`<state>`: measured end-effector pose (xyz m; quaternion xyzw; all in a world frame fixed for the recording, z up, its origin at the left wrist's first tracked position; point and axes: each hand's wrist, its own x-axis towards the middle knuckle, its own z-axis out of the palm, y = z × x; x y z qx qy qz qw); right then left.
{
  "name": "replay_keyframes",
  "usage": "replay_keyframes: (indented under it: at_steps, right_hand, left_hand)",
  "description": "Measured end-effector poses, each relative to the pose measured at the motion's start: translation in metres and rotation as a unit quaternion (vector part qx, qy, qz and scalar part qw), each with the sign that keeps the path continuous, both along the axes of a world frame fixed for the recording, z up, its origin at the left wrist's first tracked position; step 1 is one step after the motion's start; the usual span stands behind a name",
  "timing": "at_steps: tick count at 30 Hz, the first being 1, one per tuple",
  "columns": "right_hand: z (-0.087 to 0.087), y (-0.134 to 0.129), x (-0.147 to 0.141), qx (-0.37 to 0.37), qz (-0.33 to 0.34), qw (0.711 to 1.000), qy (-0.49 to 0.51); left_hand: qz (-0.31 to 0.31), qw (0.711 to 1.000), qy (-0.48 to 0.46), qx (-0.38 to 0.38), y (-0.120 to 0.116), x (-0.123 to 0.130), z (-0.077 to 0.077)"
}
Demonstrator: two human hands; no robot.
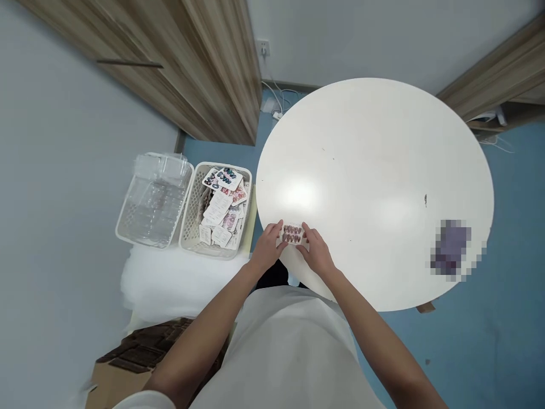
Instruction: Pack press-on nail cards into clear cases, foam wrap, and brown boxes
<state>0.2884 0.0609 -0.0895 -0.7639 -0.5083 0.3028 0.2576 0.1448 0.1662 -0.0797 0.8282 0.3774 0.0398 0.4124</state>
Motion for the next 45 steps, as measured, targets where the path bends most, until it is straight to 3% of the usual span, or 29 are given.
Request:
replay_keyframes:
  at_steps: [5, 10, 19, 26, 37, 45]
  right_hand:
    - [-0.017, 0.026, -0.014, -0.015, 0.023, 0.996, -0.081]
    - [-0.024, 0.035, -0.017, -0.042, 0.015, 0.993, -0.111]
    - [-0.016, 0.030, -0.021, -0.043, 0.014, 0.991, -0.123]
    - [-0.012, 0.017, -0.033, -0.007, 0.062, 0.989, -0.137]
    - [-0.012, 0.044, -0.025, -0.025, 0.075, 0.987, -0.143]
    - [-0.012, 0.047, -0.025, -0.038, 0.088, 0.981, -0.166]
  left_hand:
    - [0.036, 0.998, 0.032, 0.036, 0.010, -0.009, -0.021]
    - [0.029, 0.996, 0.038, 0.069, 0.015, -0.007, -0.030]
    - [0.019, 0.995, 0.040, 0.095, 0.009, -0.015, -0.026]
    - [-0.044, 0.990, 0.061, 0.123, -0.004, -0.029, -0.023]
    - [-0.036, 0.983, 0.101, 0.146, 0.014, -0.016, -0.021]
    - [-0.047, 0.979, 0.124, 0.155, 0.014, -0.016, -0.022]
